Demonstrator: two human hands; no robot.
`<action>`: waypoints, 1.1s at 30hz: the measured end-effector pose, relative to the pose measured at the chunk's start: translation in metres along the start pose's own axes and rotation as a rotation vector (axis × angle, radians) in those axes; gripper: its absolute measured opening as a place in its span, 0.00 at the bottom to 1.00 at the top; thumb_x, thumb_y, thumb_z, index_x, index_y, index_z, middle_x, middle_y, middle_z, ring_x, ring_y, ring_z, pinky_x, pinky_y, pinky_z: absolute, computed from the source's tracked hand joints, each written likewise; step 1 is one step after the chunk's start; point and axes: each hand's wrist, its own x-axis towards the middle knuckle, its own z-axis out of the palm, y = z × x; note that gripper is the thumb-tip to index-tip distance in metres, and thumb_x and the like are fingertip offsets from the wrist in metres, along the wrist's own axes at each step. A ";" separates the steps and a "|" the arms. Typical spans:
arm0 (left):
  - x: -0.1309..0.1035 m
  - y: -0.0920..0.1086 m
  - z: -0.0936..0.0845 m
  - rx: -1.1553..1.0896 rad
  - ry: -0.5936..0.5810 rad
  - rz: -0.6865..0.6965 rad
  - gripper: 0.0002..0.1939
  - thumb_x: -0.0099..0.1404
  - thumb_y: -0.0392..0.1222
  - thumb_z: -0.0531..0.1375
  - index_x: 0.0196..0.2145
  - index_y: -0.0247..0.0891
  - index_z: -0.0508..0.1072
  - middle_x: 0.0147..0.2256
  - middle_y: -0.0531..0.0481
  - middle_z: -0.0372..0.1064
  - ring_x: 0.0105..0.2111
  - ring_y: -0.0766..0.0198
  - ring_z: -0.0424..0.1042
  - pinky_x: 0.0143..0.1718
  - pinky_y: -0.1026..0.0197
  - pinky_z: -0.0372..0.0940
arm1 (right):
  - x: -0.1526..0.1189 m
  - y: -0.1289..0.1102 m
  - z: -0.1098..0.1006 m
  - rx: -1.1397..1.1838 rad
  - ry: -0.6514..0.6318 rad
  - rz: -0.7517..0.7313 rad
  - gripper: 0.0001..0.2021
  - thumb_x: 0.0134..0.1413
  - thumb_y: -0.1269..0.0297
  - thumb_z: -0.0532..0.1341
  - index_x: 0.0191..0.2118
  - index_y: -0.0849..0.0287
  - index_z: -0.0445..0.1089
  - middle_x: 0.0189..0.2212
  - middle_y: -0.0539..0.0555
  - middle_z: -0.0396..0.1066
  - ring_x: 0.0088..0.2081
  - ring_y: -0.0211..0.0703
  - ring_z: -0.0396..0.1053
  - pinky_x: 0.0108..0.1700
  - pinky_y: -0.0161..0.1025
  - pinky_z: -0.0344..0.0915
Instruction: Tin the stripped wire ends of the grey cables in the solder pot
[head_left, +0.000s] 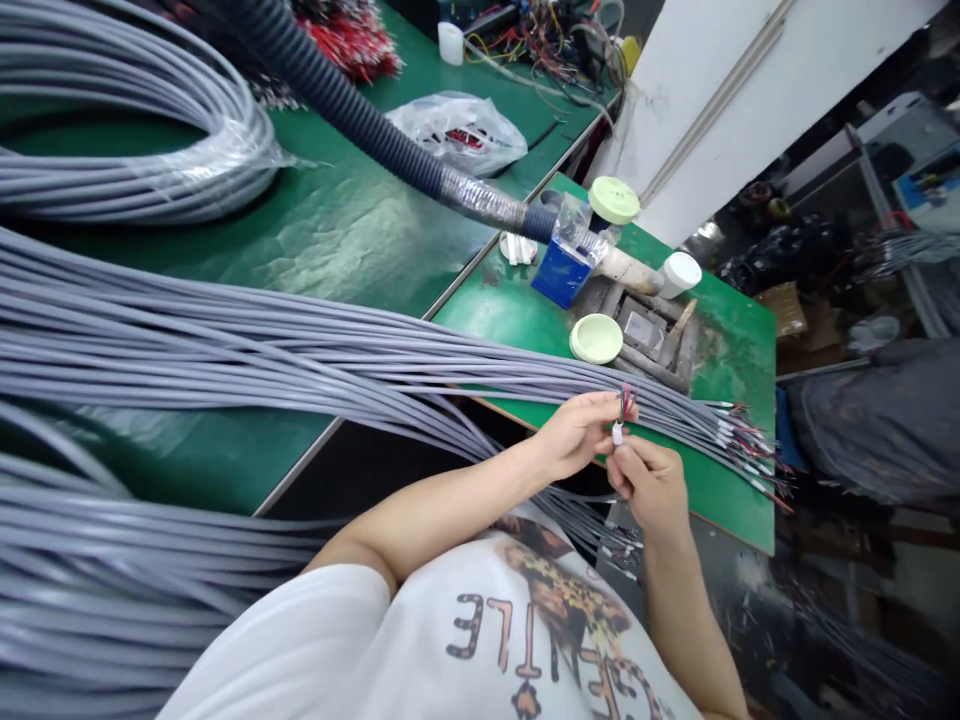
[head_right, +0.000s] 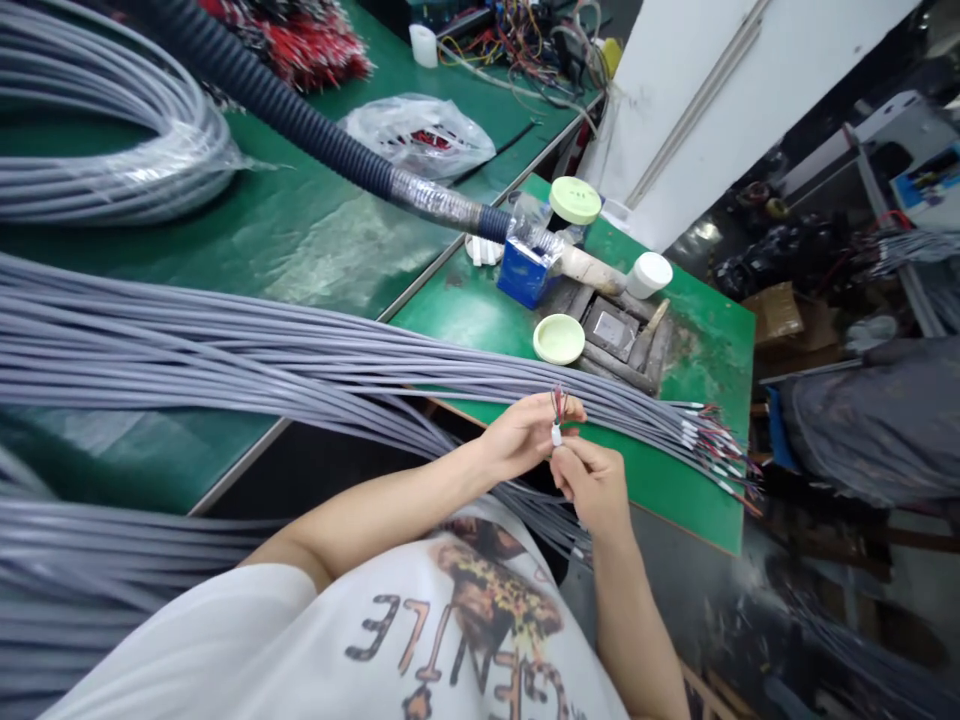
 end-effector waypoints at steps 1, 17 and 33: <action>0.001 -0.002 0.001 -0.022 -0.008 -0.048 0.12 0.52 0.44 0.67 0.29 0.32 0.74 0.32 0.48 0.69 0.22 0.74 0.59 0.21 0.67 0.53 | 0.000 0.000 0.000 0.057 -0.017 0.023 0.11 0.56 0.57 0.61 0.33 0.60 0.75 0.15 0.45 0.58 0.15 0.30 0.51 0.18 0.32 0.45; -0.012 -0.023 0.006 0.203 0.075 0.009 0.19 0.54 0.50 0.67 0.36 0.31 0.78 0.19 0.56 0.62 0.20 0.71 0.63 0.26 0.65 0.60 | 0.005 0.002 -0.007 0.240 -0.031 0.114 0.16 0.57 0.52 0.60 0.26 0.59 0.71 0.13 0.44 0.57 0.13 0.30 0.50 0.17 0.32 0.49; -0.020 -0.023 0.002 0.361 0.225 0.076 0.13 0.50 0.47 0.70 0.30 0.35 0.81 0.29 0.48 0.76 0.28 0.67 0.69 0.31 0.64 0.63 | 0.033 -0.057 -0.025 -0.459 0.487 -0.413 0.09 0.57 0.62 0.60 0.30 0.54 0.77 0.23 0.50 0.70 0.27 0.42 0.67 0.32 0.41 0.62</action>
